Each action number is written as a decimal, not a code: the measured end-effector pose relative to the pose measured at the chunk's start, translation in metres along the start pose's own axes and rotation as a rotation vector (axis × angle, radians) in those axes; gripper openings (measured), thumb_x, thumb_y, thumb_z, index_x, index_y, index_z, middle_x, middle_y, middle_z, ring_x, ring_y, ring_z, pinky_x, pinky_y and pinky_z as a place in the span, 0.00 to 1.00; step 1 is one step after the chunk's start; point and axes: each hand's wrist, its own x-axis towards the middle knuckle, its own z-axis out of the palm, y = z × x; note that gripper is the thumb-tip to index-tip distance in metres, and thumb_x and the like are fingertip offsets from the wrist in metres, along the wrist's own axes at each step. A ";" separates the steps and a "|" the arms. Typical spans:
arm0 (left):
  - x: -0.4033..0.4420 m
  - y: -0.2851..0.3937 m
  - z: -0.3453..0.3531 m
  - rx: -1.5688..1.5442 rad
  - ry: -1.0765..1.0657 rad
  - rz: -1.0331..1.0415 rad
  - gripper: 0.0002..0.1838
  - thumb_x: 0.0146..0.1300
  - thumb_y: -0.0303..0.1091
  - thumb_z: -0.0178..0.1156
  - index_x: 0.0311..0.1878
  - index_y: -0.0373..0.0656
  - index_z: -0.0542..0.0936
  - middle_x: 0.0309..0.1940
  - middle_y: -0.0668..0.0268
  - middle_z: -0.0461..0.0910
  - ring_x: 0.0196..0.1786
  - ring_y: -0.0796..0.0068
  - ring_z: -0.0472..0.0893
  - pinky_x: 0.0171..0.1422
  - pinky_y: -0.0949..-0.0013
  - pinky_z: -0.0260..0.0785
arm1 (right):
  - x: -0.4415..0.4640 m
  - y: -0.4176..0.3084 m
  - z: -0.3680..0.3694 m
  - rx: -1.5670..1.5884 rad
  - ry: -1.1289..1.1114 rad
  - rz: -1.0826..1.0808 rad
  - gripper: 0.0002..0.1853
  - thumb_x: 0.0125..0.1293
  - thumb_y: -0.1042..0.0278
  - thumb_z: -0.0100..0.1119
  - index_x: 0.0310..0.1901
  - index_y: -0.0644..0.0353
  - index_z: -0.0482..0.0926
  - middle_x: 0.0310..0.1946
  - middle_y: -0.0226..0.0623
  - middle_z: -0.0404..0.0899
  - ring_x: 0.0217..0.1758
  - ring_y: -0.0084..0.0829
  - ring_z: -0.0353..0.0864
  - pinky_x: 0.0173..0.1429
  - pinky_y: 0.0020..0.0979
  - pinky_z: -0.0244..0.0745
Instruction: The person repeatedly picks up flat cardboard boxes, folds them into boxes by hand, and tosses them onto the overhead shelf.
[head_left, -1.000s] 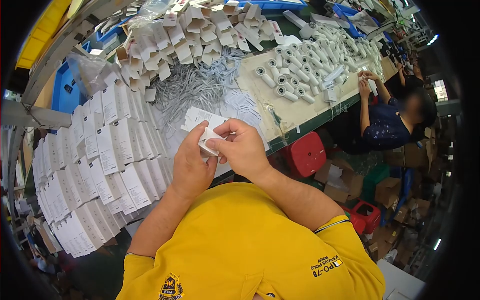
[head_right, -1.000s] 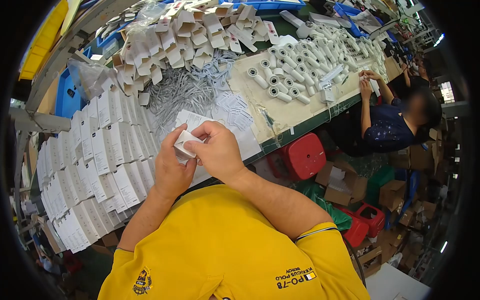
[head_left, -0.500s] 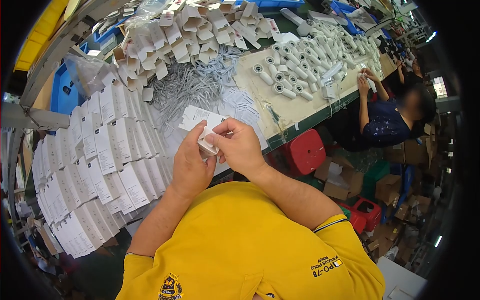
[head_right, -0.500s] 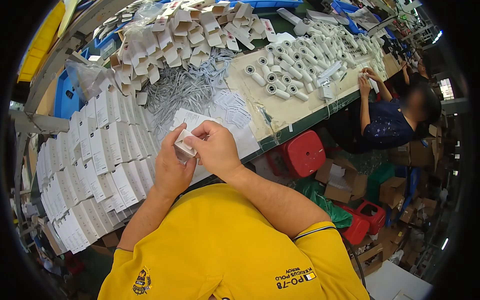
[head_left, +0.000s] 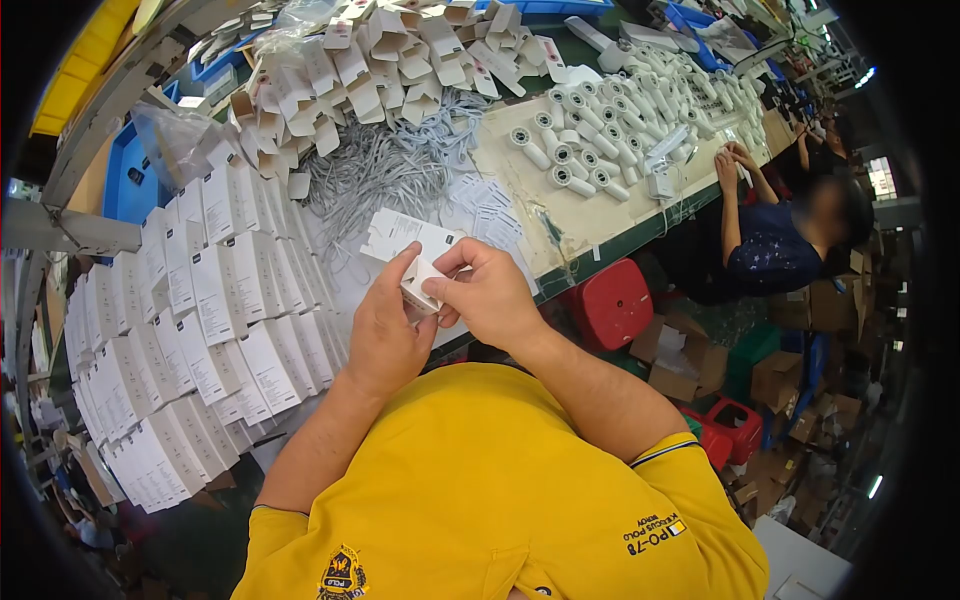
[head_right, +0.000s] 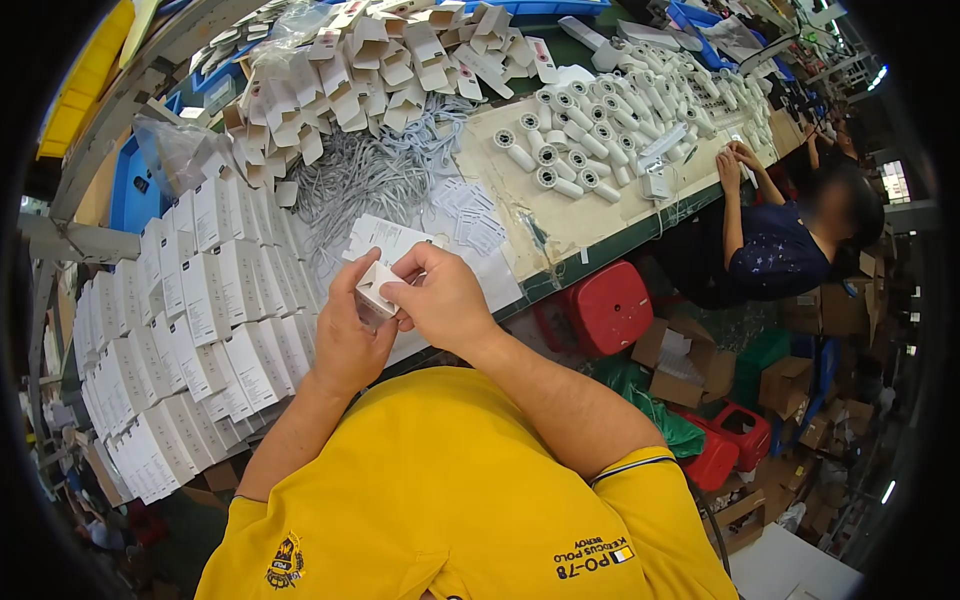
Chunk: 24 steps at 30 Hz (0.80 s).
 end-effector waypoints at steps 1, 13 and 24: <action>0.000 -0.001 0.001 0.005 0.004 0.021 0.45 0.52 0.17 0.70 0.75 0.40 0.64 0.72 0.55 0.75 0.60 0.53 0.84 0.61 0.62 0.78 | 0.000 -0.001 0.000 -0.030 0.002 0.010 0.05 0.65 0.78 0.67 0.41 0.66 0.81 0.26 0.37 0.82 0.22 0.23 0.80 0.28 0.22 0.79; 0.002 -0.003 0.001 -0.097 -0.038 -0.088 0.41 0.54 0.18 0.71 0.73 0.39 0.68 0.67 0.54 0.79 0.57 0.56 0.84 0.61 0.63 0.77 | -0.002 0.013 -0.012 0.128 -0.031 -0.036 0.04 0.71 0.74 0.65 0.41 0.65 0.83 0.26 0.34 0.81 0.26 0.21 0.80 0.32 0.22 0.78; 0.007 -0.032 0.009 -0.982 0.164 -0.599 0.32 0.64 0.19 0.68 0.71 0.36 0.69 0.61 0.50 0.82 0.57 0.59 0.84 0.66 0.63 0.76 | -0.012 0.052 -0.027 -0.364 -0.265 -0.052 0.39 0.62 0.67 0.75 0.74 0.61 0.69 0.67 0.43 0.77 0.65 0.37 0.77 0.70 0.33 0.70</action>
